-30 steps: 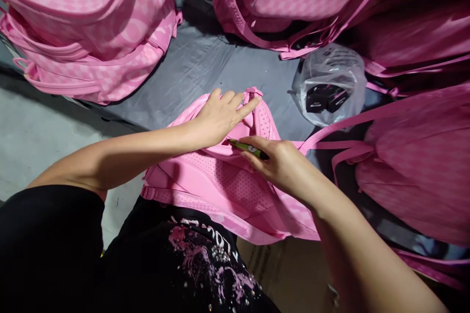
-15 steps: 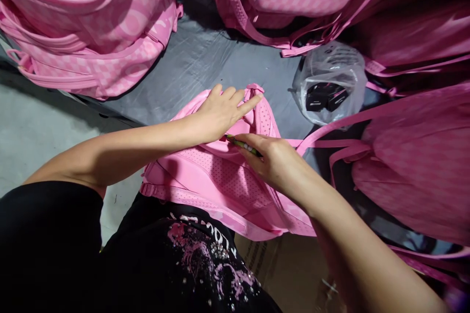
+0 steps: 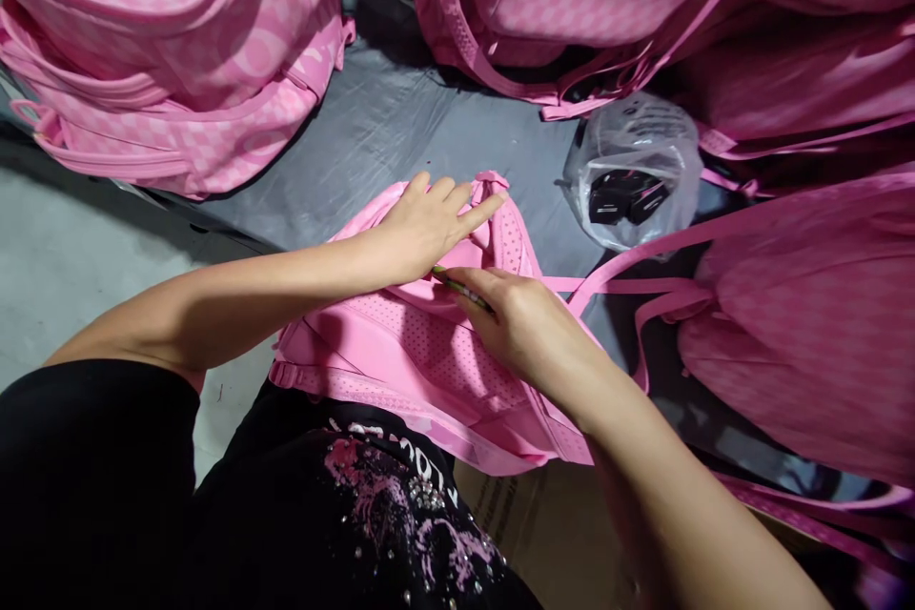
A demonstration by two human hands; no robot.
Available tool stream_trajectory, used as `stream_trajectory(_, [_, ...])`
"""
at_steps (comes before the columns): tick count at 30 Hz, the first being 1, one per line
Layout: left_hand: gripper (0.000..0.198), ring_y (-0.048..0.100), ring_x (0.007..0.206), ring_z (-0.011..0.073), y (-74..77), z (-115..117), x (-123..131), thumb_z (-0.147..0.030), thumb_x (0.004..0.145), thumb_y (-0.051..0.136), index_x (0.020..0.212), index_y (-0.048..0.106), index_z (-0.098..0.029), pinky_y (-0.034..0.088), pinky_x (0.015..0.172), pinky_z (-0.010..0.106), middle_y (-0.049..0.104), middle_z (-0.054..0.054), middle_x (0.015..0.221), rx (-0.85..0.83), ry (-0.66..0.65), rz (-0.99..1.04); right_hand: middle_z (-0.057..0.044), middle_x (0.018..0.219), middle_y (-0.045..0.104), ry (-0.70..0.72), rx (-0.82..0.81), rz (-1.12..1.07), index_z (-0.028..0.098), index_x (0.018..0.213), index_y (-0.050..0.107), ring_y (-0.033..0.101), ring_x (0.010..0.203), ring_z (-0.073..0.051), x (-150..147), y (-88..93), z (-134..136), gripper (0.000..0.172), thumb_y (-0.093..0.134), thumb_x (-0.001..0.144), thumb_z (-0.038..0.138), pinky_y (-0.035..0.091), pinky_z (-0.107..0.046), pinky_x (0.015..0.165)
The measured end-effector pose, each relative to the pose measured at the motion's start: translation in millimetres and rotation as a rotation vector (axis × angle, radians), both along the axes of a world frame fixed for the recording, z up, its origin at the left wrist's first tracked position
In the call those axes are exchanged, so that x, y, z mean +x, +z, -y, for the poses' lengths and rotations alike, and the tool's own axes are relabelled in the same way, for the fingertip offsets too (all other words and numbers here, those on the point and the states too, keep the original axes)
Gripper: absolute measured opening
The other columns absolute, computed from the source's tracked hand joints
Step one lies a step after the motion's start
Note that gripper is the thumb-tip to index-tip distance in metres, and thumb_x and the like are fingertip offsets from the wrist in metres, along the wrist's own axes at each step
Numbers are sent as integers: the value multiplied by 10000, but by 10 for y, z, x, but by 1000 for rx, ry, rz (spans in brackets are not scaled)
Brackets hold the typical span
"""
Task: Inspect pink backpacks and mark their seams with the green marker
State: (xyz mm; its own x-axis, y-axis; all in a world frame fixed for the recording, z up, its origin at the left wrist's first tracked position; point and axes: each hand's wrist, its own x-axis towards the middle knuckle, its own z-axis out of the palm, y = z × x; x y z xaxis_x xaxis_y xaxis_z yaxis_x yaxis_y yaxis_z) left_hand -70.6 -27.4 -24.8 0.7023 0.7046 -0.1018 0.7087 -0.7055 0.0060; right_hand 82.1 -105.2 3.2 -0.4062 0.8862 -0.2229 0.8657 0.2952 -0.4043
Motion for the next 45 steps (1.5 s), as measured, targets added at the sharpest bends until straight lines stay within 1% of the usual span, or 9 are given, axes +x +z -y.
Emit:
stream_trajectory(11, [751, 465, 1213, 318, -41, 3, -19, -163, 928, 433, 1607, 112, -181, 318, 971, 428, 437, 171, 1478, 50, 0, 12, -146, 938, 764, -72, 54, 169, 133, 1163, 697, 722, 778, -252, -169, 20, 69, 333, 438, 955, 160, 531, -355, 675])
stream_trajectory(16, [745, 467, 1228, 320, -7, 10, -36, -137, 932, 424, 1608, 114, -169, 321, 978, 430, 445, 172, 1475, 38, 0, 9, -145, 987, 765, -94, 3, 154, 129, 1184, 685, 729, 835, -261, -201, 21, 62, 332, 456, 945, 147, 522, -347, 703])
stream_trajectory(25, [807, 480, 1220, 301, -40, 20, -47, -185, 914, 516, 1606, 101, -183, 344, 968, 399, 452, 161, 1482, 100, -17, 1, -119, 843, 770, -175, 101, 145, 153, 1069, 713, 702, 691, -241, -220, -28, 120, 297, 449, 939, 191, 432, -313, 586])
stream_trajectory(29, [780, 472, 1253, 295, -23, -3, -101, -241, 931, 544, 1596, 141, -182, 357, 996, 395, 442, 165, 1497, 105, -33, 4, -112, 840, 775, -187, 106, 61, 154, 1065, 720, 695, 663, -230, -182, -58, 148, 285, 475, 932, 215, 441, -310, 592])
stream_trajectory(33, [1066, 325, 1409, 358, 101, -20, -288, -328, 804, 743, 1606, 46, -250, 366, 1056, 457, 189, 166, 1648, 22, -10, -54, -112, 837, 776, -269, 117, -103, 147, 1111, 724, 671, 630, -216, -86, -127, 196, 308, 503, 920, 242, 449, -309, 597])
stream_trajectory(35, [1205, 325, 1403, 375, 160, 0, -380, -350, 734, 803, 1603, -29, -286, 422, 1014, 449, 89, 163, 1672, -42, 49, -85, -97, 858, 777, -295, 84, -288, 144, 1139, 723, 636, 592, -185, -66, -192, 209, 330, 515, 921, 280, 448, -296, 585])
stream_trajectory(38, [1273, 375, 1353, 371, 194, 58, -421, -338, 712, 812, 1591, -108, -305, 493, 932, 417, 0, 160, 1681, -76, 114, -93, -70, 858, 771, -331, 21, -520, 142, 1146, 727, 561, 535, -143, -102, -307, 206, 361, 538, 915, 343, 431, -275, 557])
stream_trajectory(42, [1272, 407, 1310, 381, 168, 122, -328, -324, 719, 815, 1591, -111, -297, 540, 887, 435, -15, 168, 1679, -47, 189, -146, -67, 804, 755, -357, 35, -593, 118, 1151, 730, 507, 508, -130, -183, -412, 194, 391, 544, 908, 362, 384, -266, 520])
stream_trajectory(45, [1241, 424, 1298, 372, 161, 141, -265, -288, 736, 808, 1597, -86, -280, 553, 889, 430, 56, 187, 1668, -14, 221, -181, -84, 827, 765, -343, 56, -586, 119, 1150, 734, 547, 538, -143, -203, -431, 181, 376, 536, 912, 335, 394, -269, 547])
